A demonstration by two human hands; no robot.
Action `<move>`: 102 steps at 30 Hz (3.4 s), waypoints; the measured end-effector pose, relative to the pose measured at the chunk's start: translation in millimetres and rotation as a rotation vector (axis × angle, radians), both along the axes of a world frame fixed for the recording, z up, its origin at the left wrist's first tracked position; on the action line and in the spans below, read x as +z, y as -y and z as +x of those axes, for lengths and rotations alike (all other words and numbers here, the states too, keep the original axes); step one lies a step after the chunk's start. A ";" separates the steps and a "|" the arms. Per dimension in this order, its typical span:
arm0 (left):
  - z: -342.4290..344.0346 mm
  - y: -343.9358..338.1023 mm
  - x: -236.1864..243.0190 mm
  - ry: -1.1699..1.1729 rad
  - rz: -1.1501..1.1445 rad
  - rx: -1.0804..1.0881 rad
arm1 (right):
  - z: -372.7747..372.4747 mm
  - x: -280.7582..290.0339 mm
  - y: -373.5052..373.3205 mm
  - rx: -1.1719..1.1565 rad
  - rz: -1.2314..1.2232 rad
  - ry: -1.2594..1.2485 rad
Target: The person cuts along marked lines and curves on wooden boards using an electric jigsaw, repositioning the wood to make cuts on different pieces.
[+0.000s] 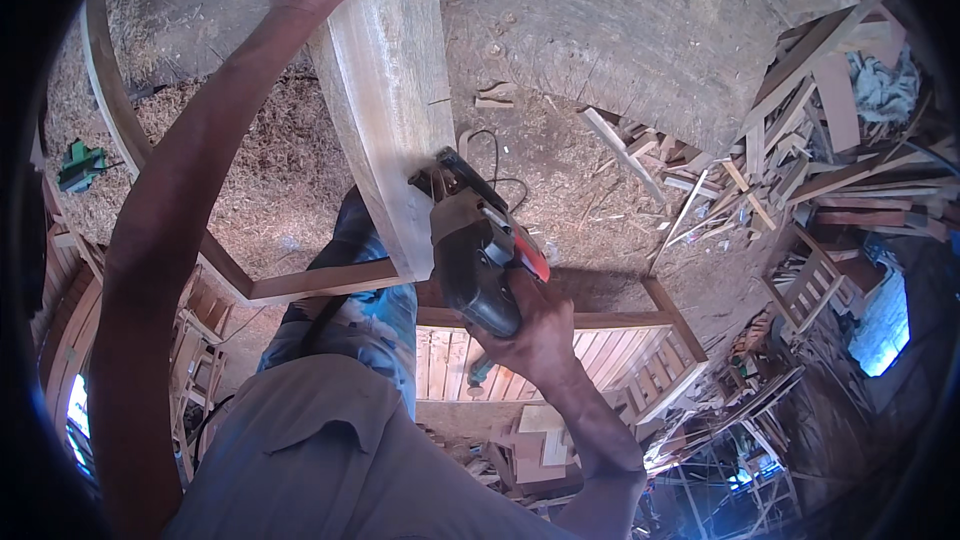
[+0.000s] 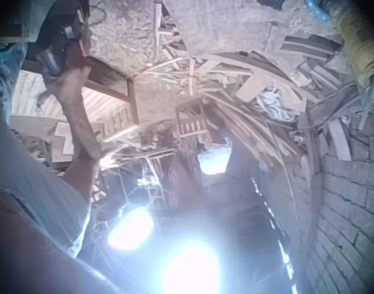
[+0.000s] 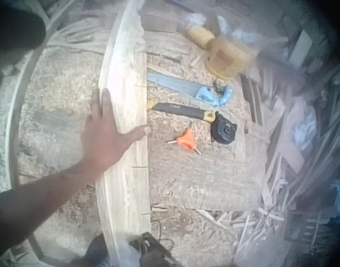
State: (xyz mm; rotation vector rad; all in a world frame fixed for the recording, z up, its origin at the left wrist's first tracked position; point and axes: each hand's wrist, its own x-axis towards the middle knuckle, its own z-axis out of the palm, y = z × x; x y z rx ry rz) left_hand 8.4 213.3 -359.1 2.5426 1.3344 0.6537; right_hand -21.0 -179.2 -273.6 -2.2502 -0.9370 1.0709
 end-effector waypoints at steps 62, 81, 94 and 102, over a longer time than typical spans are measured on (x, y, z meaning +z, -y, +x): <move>45.4 -66.3 -15.5 -0.155 0.272 0.122 | -117.2 -0.1 -47.3 -0.959 0.118 -0.288; 50.8 -59.6 -11.4 -0.161 0.185 0.077 | -120.5 -3.7 -48.9 -1.049 0.176 -0.304; 48.9 -55.6 -0.7 -0.203 0.163 0.115 | -114.8 1.3 -53.0 -1.015 0.150 -0.321; 48.8 -55.1 -1.9 -0.166 0.173 0.117 | -113.4 2.3 -56.5 -1.025 0.176 -0.324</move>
